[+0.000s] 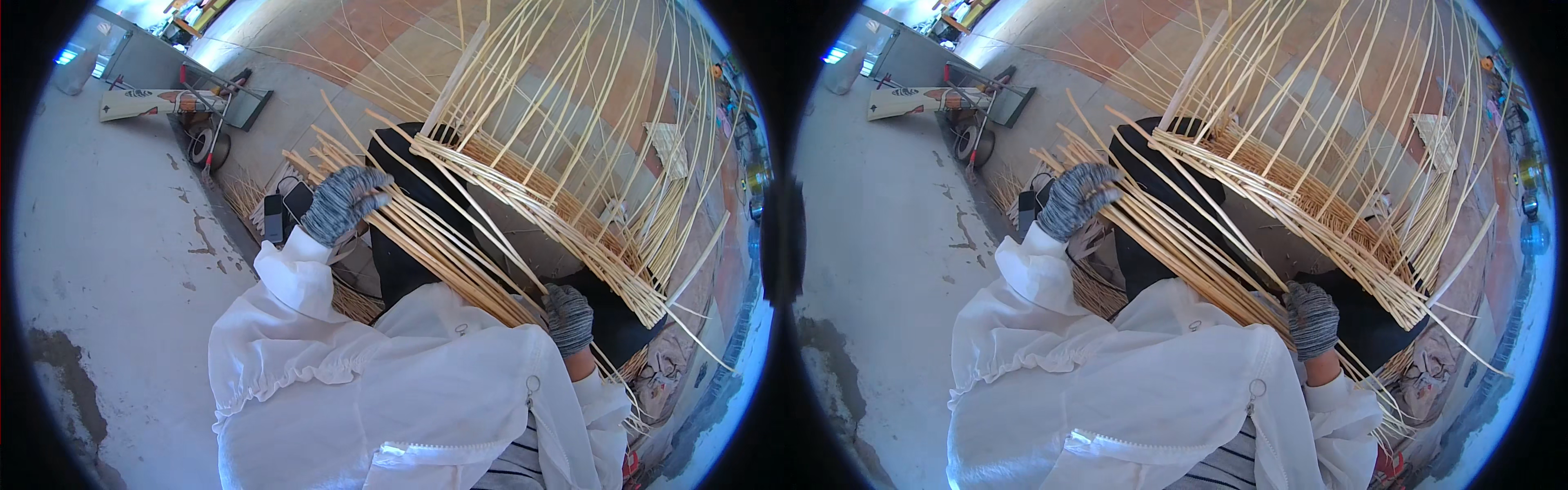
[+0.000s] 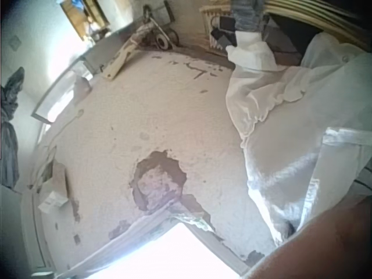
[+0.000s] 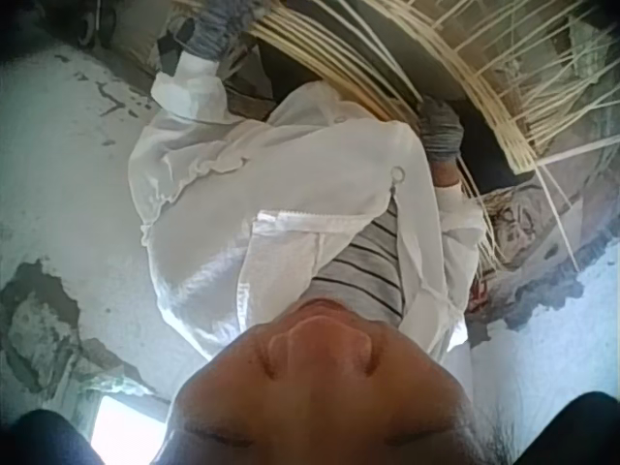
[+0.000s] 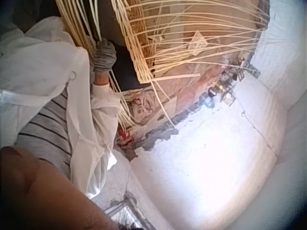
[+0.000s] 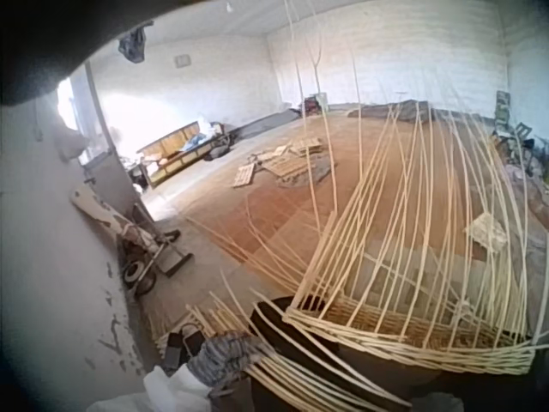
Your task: The person weaves a wicker basket by hand, threading reeds through the upright stakes of the basket base, rotating the frame, and handling bundles of willow rods.
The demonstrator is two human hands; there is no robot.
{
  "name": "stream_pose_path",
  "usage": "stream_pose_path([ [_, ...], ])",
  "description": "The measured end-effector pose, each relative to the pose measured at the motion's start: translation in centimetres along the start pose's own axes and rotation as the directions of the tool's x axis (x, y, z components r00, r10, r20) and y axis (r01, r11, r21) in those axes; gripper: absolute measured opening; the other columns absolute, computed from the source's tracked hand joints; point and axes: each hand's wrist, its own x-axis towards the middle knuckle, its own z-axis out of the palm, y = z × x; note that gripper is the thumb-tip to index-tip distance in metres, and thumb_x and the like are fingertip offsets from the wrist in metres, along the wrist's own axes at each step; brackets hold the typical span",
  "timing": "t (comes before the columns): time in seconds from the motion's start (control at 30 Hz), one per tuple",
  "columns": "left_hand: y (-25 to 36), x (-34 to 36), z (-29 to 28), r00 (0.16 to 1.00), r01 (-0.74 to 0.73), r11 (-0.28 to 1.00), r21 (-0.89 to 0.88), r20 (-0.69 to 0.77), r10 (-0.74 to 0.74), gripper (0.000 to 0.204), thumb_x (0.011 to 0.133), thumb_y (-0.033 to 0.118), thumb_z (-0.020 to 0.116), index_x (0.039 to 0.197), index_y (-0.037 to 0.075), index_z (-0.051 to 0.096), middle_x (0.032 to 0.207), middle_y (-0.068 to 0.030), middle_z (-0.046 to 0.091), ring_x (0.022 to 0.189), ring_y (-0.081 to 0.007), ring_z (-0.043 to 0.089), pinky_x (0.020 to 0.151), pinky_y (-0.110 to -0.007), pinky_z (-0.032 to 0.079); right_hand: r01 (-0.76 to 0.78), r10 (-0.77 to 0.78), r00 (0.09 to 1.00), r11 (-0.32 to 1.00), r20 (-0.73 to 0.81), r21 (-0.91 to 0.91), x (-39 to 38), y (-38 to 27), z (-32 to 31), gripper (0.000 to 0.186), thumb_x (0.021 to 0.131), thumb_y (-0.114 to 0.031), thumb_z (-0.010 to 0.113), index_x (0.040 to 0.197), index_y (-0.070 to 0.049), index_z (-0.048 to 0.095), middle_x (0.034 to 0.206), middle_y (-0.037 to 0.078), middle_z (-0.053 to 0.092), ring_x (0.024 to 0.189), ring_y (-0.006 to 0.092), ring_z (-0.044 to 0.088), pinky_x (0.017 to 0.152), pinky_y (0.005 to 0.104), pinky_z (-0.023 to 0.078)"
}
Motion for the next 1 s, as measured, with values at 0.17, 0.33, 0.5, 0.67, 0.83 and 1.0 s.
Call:
stream_pose_path([
  [0.17, -1.7, -2.6, -0.3, 0.966, -0.253, 0.873, 0.416, 0.149, 0.209, 0.036, 0.069, 0.029, 0.071, 0.1, 0.012, 0.067, 0.097, -0.0067, 0.061, 0.099, -0.0269, 0.054, 0.089, -0.038, 0.042, -0.025, 0.026, 0.996, 1.0, 0.089, -0.012, 0.9, -0.7, 0.3, 0.029, 0.077, -0.016, 0.062, 0.105, -0.008, 0.062, 0.087, 0.013, 0.061, 0.077, 0.0298, 0.059, 0.07, 0.0382, 0.049],
  [0.33, -2.3, -1.0, 0.3, 0.962, -0.255, 0.787, 0.562, 0.229, 0.148, 0.031, 0.071, 0.019, 0.066, 0.101, 0.016, 0.067, 0.097, -0.0033, 0.061, 0.099, -0.0248, 0.054, 0.087, -0.034, 0.044, -0.072, 0.018, 0.985, 0.947, 0.173, 0.313, 1.4, -2.5, 0.9, 0.042, 0.081, -0.022, 0.062, 0.119, -0.007, 0.054, 0.1, 0.017, 0.061, 0.09, 0.034, 0.059, 0.079, 0.0399, 0.049],
  [0.5, -0.4, 4.8, 0.6, 0.911, -0.358, 0.797, 0.487, -0.005, 0.412, 0.026, 0.08, 0.016, 0.061, 0.105, 0.011, 0.063, 0.093, -0.0066, 0.062, 0.087, -0.0247, 0.059, 0.078, -0.032, 0.049, -0.16, 0.082, 0.931, 0.967, 0.355, 0.198, 2.0, -3.0, 1.4, 0.06, 0.08, -0.027, 0.064, 0.134, -0.013, 0.039, 0.108, 0.021, 0.058, 0.098, 0.0376, 0.057, 0.082, 0.0414, 0.049],
  [0.67, 0.6, 0.5, 2.2, 0.987, -0.134, 0.949, -0.286, -0.129, 0.1, 0.031, 0.077, 0.022, 0.065, 0.106, 0.01, 0.063, 0.098, -0.0106, 0.06, 0.092, -0.0265, 0.056, 0.082, -0.038, 0.046, -0.221, 0.11, 0.928, 0.932, 0.356, 0.288, 2.6, -1.6, 2.5, 0.055, 0.081, -0.024, 0.063, 0.131, -0.011, 0.043, 0.115, 0.022, 0.056, 0.103, 0.0354, 0.056, 0.085, 0.04, 0.048],
  [0.83, -0.1, -5.0, 6.5, 0.918, -0.396, 0.834, 0.383, 0.146, 0.368, 0.041, 0.069, 0.028, 0.073, 0.105, 0.009, 0.062, 0.098, -0.0083, 0.059, 0.091, -0.0279, 0.055, 0.082, -0.039, 0.044, -0.104, 0.009, 0.963, 0.934, 0.271, 0.341, 2.5, -0.9, 3.1, 0.047, 0.084, -0.019, 0.06, 0.126, -0.004, 0.048, 0.116, 0.022, 0.056, 0.104, 0.034, 0.057, 0.085, 0.0365, 0.048],
  [1.0, -1.3, -5.7, 7.5, 0.932, -0.354, 0.861, 0.365, 0.06, 0.358, 0.044, 0.07, 0.031, 0.071, 0.107, 0.009, 0.062, 0.094, -0.0079, 0.059, 0.087, -0.0271, 0.055, 0.081, -0.039, 0.043, -0.255, 0.121, 0.943, 0.86, 0.31, 0.442, 3.2, -1.4, 1.7, 0.042, 0.086, -0.012, 0.057, 0.125, -0.001, 0.048, 0.114, 0.023, 0.056, 0.104, 0.0345, 0.056, 0.089, 0.0359, 0.046],
])
